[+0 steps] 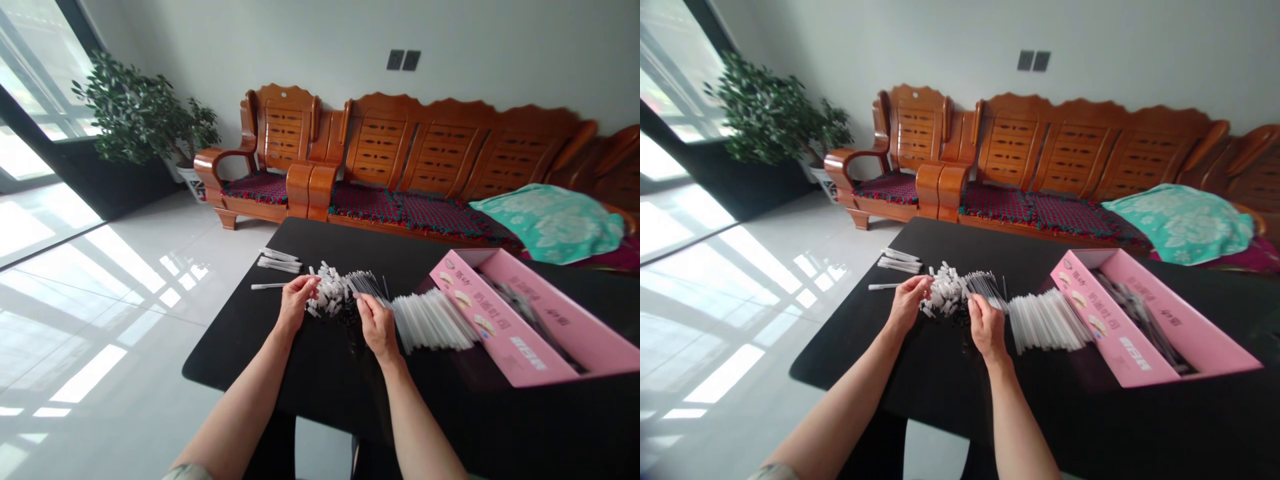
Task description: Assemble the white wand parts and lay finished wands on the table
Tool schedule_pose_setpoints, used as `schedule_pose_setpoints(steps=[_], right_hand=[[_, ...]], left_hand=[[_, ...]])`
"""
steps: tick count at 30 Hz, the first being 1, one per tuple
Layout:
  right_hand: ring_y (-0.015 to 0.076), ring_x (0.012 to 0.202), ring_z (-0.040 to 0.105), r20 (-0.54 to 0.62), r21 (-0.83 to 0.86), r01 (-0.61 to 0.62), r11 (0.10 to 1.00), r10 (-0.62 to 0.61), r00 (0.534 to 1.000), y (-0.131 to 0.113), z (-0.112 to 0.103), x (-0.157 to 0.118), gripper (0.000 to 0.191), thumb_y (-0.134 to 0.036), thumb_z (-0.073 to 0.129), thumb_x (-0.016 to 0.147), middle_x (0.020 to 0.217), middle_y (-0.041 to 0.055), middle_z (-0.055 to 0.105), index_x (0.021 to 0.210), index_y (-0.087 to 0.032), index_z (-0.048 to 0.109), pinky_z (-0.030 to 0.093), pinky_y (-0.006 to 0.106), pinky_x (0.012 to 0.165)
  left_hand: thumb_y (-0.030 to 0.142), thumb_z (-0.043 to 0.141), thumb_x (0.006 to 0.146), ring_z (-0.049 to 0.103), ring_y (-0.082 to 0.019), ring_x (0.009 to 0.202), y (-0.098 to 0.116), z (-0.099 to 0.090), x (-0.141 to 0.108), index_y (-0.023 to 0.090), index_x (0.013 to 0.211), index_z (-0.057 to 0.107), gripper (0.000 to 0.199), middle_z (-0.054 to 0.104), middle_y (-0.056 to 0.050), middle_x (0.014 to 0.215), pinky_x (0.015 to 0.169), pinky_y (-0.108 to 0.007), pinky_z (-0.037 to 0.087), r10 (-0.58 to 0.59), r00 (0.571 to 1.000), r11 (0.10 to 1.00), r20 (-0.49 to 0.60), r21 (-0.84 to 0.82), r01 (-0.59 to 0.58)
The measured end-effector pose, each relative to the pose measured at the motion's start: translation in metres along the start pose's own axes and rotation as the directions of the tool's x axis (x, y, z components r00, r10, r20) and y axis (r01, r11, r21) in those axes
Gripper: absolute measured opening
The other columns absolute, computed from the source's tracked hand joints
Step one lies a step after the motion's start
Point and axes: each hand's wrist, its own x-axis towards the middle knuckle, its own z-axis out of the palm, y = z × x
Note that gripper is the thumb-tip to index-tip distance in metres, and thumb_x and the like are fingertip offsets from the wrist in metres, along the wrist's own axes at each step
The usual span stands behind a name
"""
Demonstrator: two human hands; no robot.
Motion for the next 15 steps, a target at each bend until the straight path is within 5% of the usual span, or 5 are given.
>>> schedule_pose_setpoints(steps=[5,9,15], right_hand=[[0.0202,0.069,0.065,-0.27,-0.126,-0.098,0.987,0.061,0.961,0.02,-0.017,0.004,0.042,-0.042,0.041,0.096,0.082,0.0093,0.073,0.115,-0.013,0.066,0.047,0.028,0.067],[0.0248,0.076,0.063,-0.581,-0.386,-0.255,0.886,-0.02,0.814,0.056,-0.054,0.003,0.034,-0.037,0.049,0.091,0.084,0.0141,0.072,0.095,-0.013,0.072,0.045,0.034,0.072],[0.0296,0.076,0.057,-0.701,-0.574,-0.468,0.672,-0.107,0.705,0.092,-0.083,-0.003,0.017,-0.024,0.059,0.071,0.069,0.0122,0.065,0.074,-0.017,0.074,0.036,0.039,0.066]], left_hand=[[0.04,0.077,0.075,0.046,-0.008,0.047,0.001,0.005,-0.007,0.017,0.106,0.07,0.039,0.055,0.003,0.061,0.043,-0.018,0.035,0.087,0.995,0.982,0.058,0.164,-0.096],[0.038,0.079,0.072,0.047,-0.009,0.048,-0.001,0.005,-0.01,0.02,0.087,0.069,0.026,0.057,0.003,0.061,0.046,-0.019,0.036,0.145,0.989,0.94,-0.004,0.311,-0.137],[0.029,0.077,0.073,0.051,-0.011,0.055,-0.003,0.002,-0.009,0.021,0.071,0.072,0.009,0.064,0.0,0.068,0.058,-0.023,0.039,0.26,0.966,0.791,0.008,0.571,-0.218]])
